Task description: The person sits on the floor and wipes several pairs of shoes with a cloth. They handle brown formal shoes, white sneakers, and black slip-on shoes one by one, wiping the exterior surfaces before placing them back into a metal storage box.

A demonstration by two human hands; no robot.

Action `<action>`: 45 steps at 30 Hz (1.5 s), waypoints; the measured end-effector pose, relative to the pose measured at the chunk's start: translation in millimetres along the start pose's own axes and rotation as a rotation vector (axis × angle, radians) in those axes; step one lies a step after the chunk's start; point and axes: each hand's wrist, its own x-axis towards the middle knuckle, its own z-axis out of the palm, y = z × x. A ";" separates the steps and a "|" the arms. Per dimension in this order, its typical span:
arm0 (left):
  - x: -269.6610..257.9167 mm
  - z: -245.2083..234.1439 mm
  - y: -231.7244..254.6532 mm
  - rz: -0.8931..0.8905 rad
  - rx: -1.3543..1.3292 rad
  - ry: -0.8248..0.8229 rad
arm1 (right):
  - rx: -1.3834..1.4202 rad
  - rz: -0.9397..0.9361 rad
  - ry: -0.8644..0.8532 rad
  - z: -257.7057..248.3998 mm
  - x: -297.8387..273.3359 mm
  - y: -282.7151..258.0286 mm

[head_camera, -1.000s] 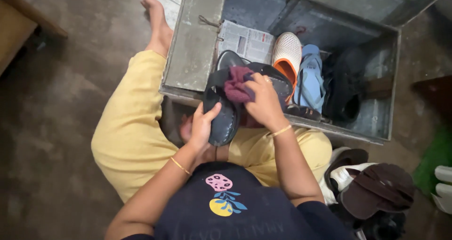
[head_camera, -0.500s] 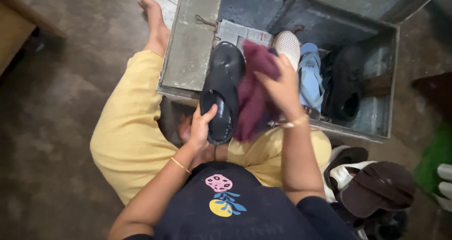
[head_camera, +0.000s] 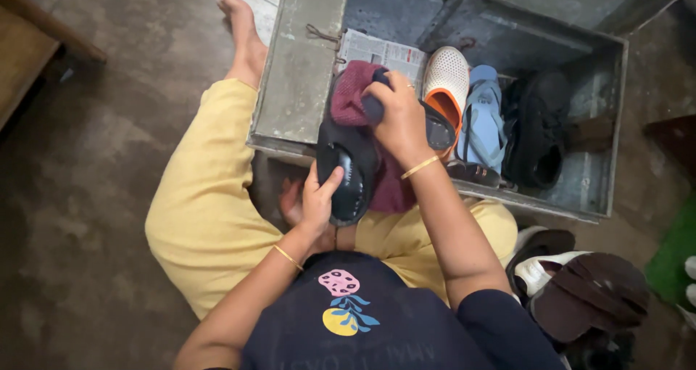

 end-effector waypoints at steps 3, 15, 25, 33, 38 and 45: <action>1.4 1.6 3.6 -0.014 -0.027 0.011 | 0.005 0.048 0.039 5.5 -1.2 2.8; 3.6 5.1 14.0 -0.083 -0.050 0.022 | -0.023 -0.073 -0.228 -27.3 -30.3 11.8; 2.7 11.5 18.2 -0.082 -0.046 0.013 | -0.105 0.010 -0.136 9.8 -7.5 1.8; 3.4 6.2 14.2 -0.035 0.067 0.016 | -0.047 -0.028 -0.279 -0.1 -8.8 20.7; 5.1 1.4 14.1 -0.049 0.063 -0.004 | -0.018 -0.022 -0.384 -28.4 -25.4 10.1; 7.9 1.0 3.6 -0.015 0.098 0.043 | -0.038 -0.067 -0.545 -71.1 -52.4 36.6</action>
